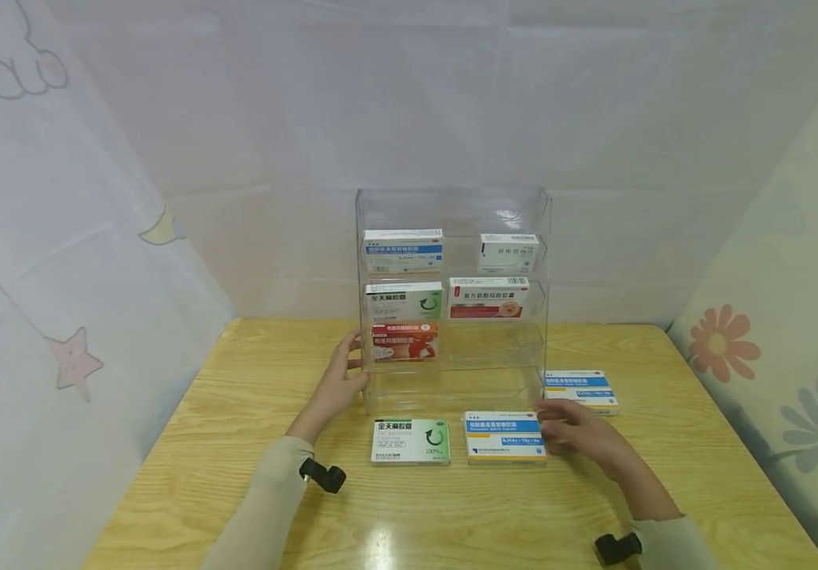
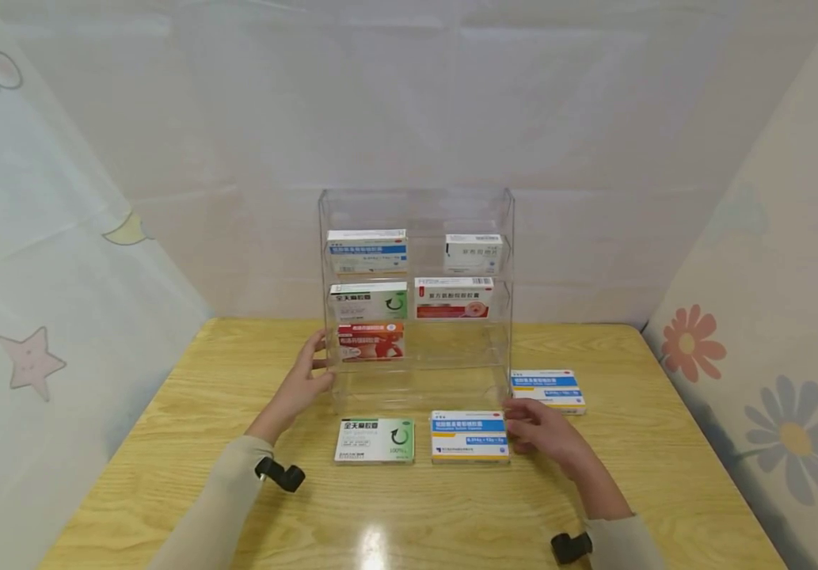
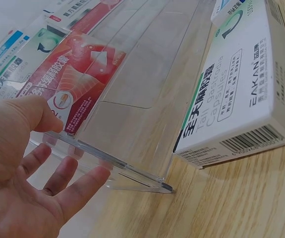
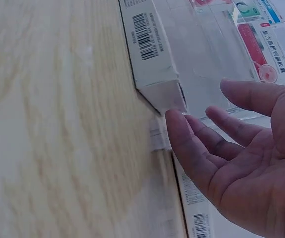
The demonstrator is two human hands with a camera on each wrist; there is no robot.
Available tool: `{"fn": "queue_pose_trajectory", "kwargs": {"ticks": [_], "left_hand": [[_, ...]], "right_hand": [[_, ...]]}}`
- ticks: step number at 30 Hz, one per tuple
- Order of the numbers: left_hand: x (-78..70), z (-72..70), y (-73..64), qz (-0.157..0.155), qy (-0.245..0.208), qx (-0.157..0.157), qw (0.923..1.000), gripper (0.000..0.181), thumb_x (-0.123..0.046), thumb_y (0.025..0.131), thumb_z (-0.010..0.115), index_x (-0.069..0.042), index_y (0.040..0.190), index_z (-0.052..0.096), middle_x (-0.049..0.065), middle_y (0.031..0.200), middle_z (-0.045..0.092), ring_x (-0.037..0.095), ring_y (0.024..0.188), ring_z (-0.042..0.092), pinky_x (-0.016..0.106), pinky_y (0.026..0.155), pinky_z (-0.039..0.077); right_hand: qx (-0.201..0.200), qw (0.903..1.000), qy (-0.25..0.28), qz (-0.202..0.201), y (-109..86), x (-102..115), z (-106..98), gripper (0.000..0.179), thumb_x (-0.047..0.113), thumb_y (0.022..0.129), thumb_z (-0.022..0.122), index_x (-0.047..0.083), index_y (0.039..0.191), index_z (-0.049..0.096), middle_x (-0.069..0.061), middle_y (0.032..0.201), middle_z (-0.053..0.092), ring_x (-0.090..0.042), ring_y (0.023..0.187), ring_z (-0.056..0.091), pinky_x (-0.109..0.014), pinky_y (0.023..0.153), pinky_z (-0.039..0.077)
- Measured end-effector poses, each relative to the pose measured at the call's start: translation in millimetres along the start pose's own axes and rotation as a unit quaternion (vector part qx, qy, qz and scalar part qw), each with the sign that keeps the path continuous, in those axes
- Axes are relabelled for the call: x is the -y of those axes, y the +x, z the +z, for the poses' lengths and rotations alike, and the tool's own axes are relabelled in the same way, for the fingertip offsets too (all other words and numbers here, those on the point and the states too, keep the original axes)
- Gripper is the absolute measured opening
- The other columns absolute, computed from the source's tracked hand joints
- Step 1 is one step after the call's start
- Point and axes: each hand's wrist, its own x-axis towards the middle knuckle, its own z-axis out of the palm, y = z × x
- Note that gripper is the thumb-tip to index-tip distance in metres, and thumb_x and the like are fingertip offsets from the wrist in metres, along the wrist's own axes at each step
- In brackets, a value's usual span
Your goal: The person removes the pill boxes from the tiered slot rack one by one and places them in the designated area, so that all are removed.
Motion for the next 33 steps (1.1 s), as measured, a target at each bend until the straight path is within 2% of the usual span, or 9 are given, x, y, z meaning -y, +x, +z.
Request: {"fn": "queue_pose_trajectory", "kwargs": {"ticks": [4,9,14,21,25,33], "left_hand": [[-1.0,0.3,-0.4,0.001,0.004,-0.001,1.0,0.082,-0.002,0.096,0.057,-0.016,0.163,0.012,0.02,0.158,0.026,0.042,0.136,0.04,0.051,0.099,0.051],[-2.4,0.9,-0.8,0.002,0.005,-0.002,1.0,0.082,-0.001,0.096,0.057,-0.016,0.163,0.011,0.02,0.157,0.026,0.042,0.136,0.04,0.051,0.099,0.051],[-2.6,0.8,-1.4,0.001,0.005,-0.003,1.0,0.082,-0.001,0.097,0.057,-0.016,0.163,0.011,0.02,0.158,0.026,0.042,0.136,0.04,0.051,0.098,0.051],[-1.4,0.9,-2.3,0.004,0.005,0.0,1.0,0.08,-0.002,0.098,0.056,-0.015,0.163,0.011,0.02,0.159,0.025,0.043,0.136,0.04,0.051,0.098,0.051],[-0.7,0.6,-2.0,0.003,0.004,0.001,1.0,0.079,-0.003,0.099,0.056,-0.016,0.163,0.011,0.019,0.159,0.025,0.042,0.136,0.039,0.05,0.097,0.052],[0.5,0.9,-1.0,0.0,0.002,0.0,1.0,0.08,-0.002,0.098,0.057,-0.016,0.163,0.011,0.019,0.159,0.025,0.042,0.137,0.04,0.05,0.097,0.053]], "right_hand": [[-0.008,0.9997,-0.019,-0.013,-3.7,6.8,-1.7,0.057,0.019,0.101,0.062,-0.007,0.147,0.041,-0.031,0.14,0.051,-0.039,0.118,0.063,-0.046,0.091,0.058],[-0.02,0.9962,-0.076,-0.037,-5.1,20.1,-0.4,0.053,0.021,0.103,0.059,-0.004,0.147,0.044,-0.027,0.141,0.053,-0.041,0.122,0.06,-0.041,0.09,0.058],[-0.03,0.988,-0.135,-0.069,-4.7,37.4,3.7,0.05,0.021,0.102,0.06,0.0,0.146,0.048,-0.022,0.139,0.056,-0.034,0.116,0.062,-0.033,0.085,0.058],[-0.051,0.9732,-0.2,-0.102,-0.5,60.7,13.5,0.044,0.027,0.102,0.06,0.007,0.141,0.055,-0.016,0.136,0.061,-0.028,0.114,0.062,-0.038,0.087,0.055],[-0.056,0.9682,-0.214,-0.117,6.0,67.4,19.0,0.046,0.031,0.102,0.061,0.011,0.143,0.055,-0.013,0.135,0.062,-0.026,0.112,0.064,-0.036,0.086,0.056],[-0.033,0.9716,-0.201,-0.121,20.8,82.9,31.7,0.048,0.03,0.102,0.062,0.013,0.146,0.053,-0.013,0.138,0.06,-0.029,0.115,0.063,-0.04,0.086,0.056]]}}
